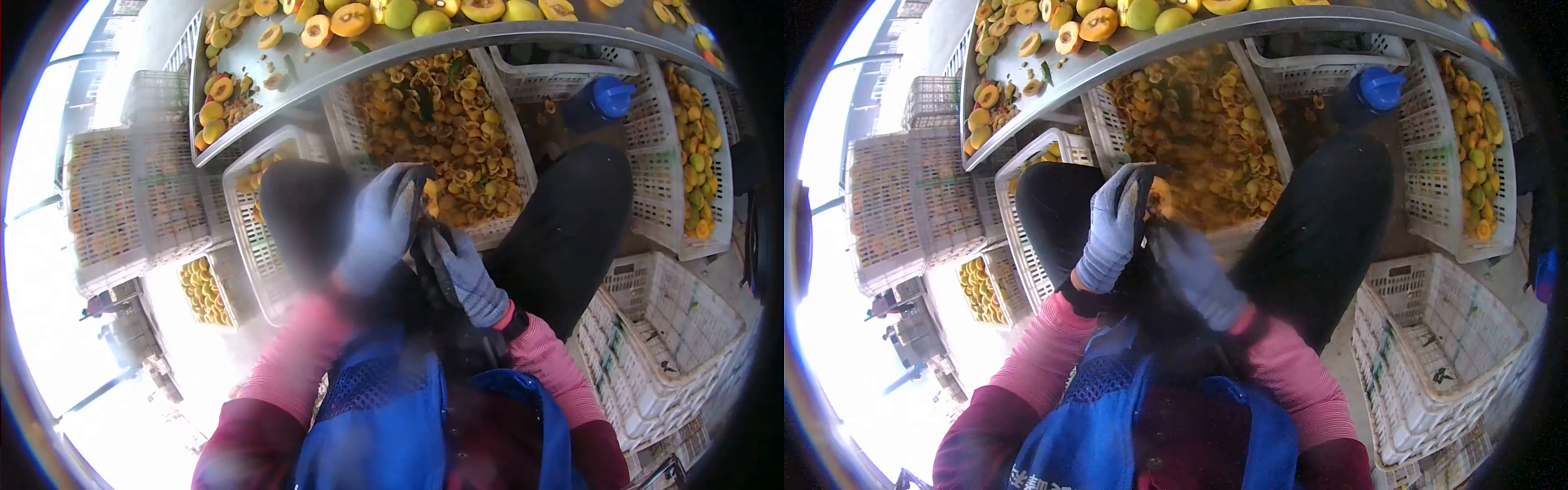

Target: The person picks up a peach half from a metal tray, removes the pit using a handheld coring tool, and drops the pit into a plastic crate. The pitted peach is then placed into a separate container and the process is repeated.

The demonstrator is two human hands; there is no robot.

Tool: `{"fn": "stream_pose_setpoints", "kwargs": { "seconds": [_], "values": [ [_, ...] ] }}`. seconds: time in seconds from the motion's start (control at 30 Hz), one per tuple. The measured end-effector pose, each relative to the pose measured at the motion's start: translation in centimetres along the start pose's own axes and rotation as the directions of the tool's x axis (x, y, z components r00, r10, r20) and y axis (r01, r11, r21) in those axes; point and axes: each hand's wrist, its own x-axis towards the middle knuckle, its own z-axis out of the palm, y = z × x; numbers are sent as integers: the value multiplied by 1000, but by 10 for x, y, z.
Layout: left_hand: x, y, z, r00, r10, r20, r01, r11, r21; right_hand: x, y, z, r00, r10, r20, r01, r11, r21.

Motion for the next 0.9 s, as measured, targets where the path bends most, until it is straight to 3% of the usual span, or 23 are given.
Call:
{"fn": "stream_pose_setpoints", "kwargs": {
  "seconds": [0.03, 0.1, 0.13, 0.17, 0.23, 0.37, 0.43, 0.5, 0.73, 0.77, 0.8, 0.83, 0.87, 0.9],
  "values": [
    [-1, -2, 0, 1000, 17, 0, -17, 999, 29, 1, 5, 2, 996, -91, -16, 90, 994, -58],
    [-2, -3, -1, 983, 174, -65, -165, 978, 125, 0, 3, 4, 999, -43, 9, 43, 998, -54],
    [-4, -4, -3, 964, 249, -92, -230, 957, 179, -3, -5, 4, 994, 99, 52, -99, 995, 5],
    [-4, -4, -5, 967, 242, -84, -223, 956, 191, -4, -11, 5, 967, 233, 105, -239, 969, 56],
    [-4, 0, -8, 972, 228, -65, -210, 954, 213, -6, -11, 5, 939, 324, 115, -336, 935, 113],
    [-6, -6, -6, 981, 181, -66, -167, 969, 183, -4, -13, 3, 895, 407, 181, -440, 872, 215],
    [-5, -11, -4, 977, 199, -80, -186, 971, 149, -2, -3, 9, 980, 186, 72, -193, 975, 110],
    [-6, -6, -5, 983, 159, -89, -155, 987, 52, -2, 1, 10, 994, 103, 43, -104, 994, 28],
    [-8, -6, -13, 969, 244, -28, -243, 970, 27, -13, -20, 14, 937, 324, 131, -315, 945, -83],
    [-9, -6, -12, 983, 182, -22, -183, 982, -46, -13, -20, 12, 902, 356, 245, -382, 921, 69],
    [-10, -6, -10, 992, 124, -9, -124, 985, -119, -13, -20, 10, 853, 382, 356, -469, 860, 200],
    [-10, -7, -9, 998, 69, 6, -66, 980, -189, -8, -10, -1, 751, 334, 569, -617, 664, 423],
    [-9, -6, -7, 999, 9, 42, 3, 965, -261, -5, -1, -8, 642, 203, 739, -748, 379, 545],
    [-10, -6, -5, 995, -50, 84, 75, 941, -329, -4, 2, -8, 615, 174, 769, -769, 346, 537]
  ]
}}
